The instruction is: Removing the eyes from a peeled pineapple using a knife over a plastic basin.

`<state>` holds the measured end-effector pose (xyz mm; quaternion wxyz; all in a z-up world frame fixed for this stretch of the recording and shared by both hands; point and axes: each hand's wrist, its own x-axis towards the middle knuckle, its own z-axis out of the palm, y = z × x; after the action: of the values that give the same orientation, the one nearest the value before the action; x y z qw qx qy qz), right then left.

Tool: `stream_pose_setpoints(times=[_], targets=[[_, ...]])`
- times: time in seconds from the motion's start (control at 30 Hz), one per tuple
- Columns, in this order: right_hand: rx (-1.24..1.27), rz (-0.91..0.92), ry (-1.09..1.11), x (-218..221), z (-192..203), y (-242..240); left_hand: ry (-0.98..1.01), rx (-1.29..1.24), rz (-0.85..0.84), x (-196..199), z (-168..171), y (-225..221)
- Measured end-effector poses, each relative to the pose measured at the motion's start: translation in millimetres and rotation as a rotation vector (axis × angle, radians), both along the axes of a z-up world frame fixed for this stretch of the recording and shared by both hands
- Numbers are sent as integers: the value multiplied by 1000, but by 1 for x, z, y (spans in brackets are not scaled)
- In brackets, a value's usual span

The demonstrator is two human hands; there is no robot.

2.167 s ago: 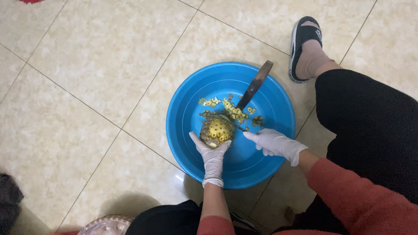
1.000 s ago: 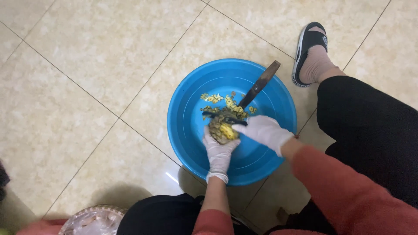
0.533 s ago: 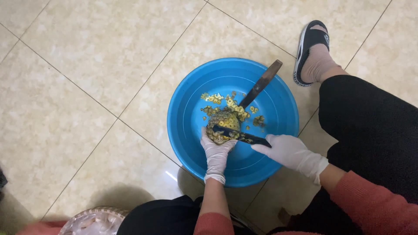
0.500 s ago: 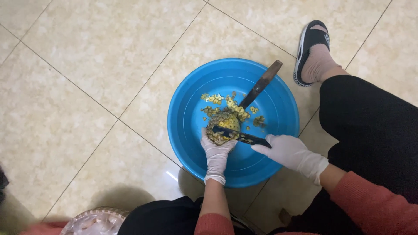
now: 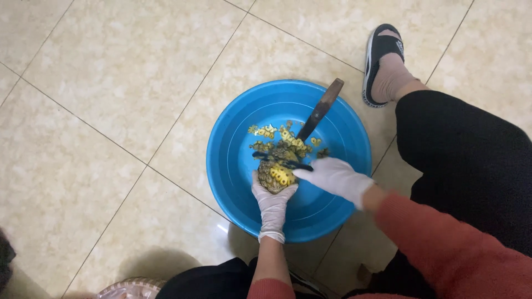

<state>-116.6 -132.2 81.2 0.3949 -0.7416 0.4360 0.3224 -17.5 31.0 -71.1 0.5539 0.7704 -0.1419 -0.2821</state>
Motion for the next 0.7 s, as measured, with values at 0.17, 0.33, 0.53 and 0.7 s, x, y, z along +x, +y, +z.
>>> stream_pose_setpoints(times=[0.17, 0.33, 0.53, 0.7], targets=[[40, -28, 95, -25, 48, 12, 184, -53, 56, 4, 14, 3], [17, -26, 51, -12, -21, -5, 37, -112, 23, 5, -12, 0], [79, -85, 75, 20, -5, -7, -102, -37, -6, -4, -18, 7], [66, -130, 27, 12, -46, -11, 196, 83, 29, 7, 4, 2]])
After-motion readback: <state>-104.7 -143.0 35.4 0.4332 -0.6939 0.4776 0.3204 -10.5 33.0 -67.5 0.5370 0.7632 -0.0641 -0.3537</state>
